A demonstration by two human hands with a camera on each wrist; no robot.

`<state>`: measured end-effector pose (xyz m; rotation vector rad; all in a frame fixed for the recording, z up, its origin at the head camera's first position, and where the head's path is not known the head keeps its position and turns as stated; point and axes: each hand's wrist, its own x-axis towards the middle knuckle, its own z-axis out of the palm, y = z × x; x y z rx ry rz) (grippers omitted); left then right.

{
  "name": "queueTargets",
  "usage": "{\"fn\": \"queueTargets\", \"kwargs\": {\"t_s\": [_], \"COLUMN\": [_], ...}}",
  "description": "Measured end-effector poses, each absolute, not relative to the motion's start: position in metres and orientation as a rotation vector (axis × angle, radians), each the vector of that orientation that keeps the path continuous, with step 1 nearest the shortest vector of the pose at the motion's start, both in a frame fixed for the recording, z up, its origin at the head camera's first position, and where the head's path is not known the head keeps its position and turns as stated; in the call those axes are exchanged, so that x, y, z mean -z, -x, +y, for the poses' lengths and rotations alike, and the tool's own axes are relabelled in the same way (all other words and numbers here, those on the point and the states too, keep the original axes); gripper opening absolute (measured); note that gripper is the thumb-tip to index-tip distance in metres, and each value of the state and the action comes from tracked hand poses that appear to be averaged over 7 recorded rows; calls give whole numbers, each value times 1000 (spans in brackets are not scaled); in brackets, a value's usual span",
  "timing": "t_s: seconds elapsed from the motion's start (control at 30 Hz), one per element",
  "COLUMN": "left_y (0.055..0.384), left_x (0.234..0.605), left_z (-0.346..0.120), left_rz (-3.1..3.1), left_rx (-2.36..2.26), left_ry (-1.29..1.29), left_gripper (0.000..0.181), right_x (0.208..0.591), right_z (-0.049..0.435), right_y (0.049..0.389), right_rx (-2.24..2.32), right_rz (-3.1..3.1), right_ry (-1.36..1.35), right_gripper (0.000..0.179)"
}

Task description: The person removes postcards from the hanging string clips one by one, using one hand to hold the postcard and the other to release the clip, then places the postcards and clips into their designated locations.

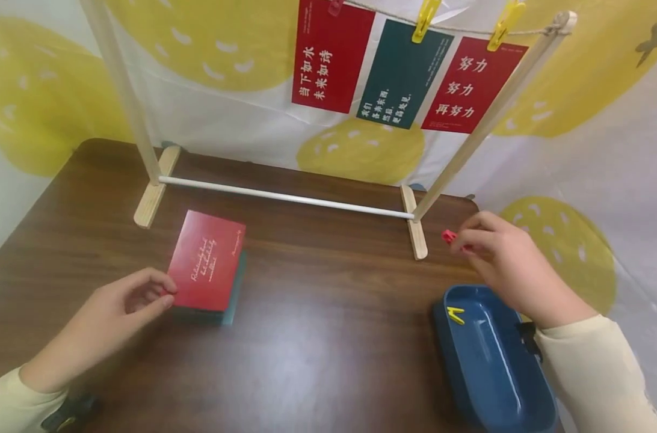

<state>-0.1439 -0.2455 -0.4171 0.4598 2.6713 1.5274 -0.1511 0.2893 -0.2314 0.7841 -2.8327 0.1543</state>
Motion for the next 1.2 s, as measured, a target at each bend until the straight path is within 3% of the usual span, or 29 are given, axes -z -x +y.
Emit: {"fn": "queueTargets", "kwargs": {"t_s": [0.23,0.43,0.83,1.2], "left_y": [142,146,142,132], "left_x": [439,447,446,447], "left_z": [-247,-247,-241,-236], "left_rz": [2660,2730,2790,2862], "left_rx": [-1253,-1108,-877,-722], "left_ry": [-497,-616,-724,-780], "left_gripper": [18,21,40,47], "right_x": [296,338,391,436], "right_z": [361,386,418,458], "right_y": [133,123,122,125], "right_rx": [-96,-173,-307,-147], "right_rz": [-3101,-3331,-3157,-3112], "right_ry": [-812,-888,-1156,-1062], "right_gripper": [38,30,35,38]}}
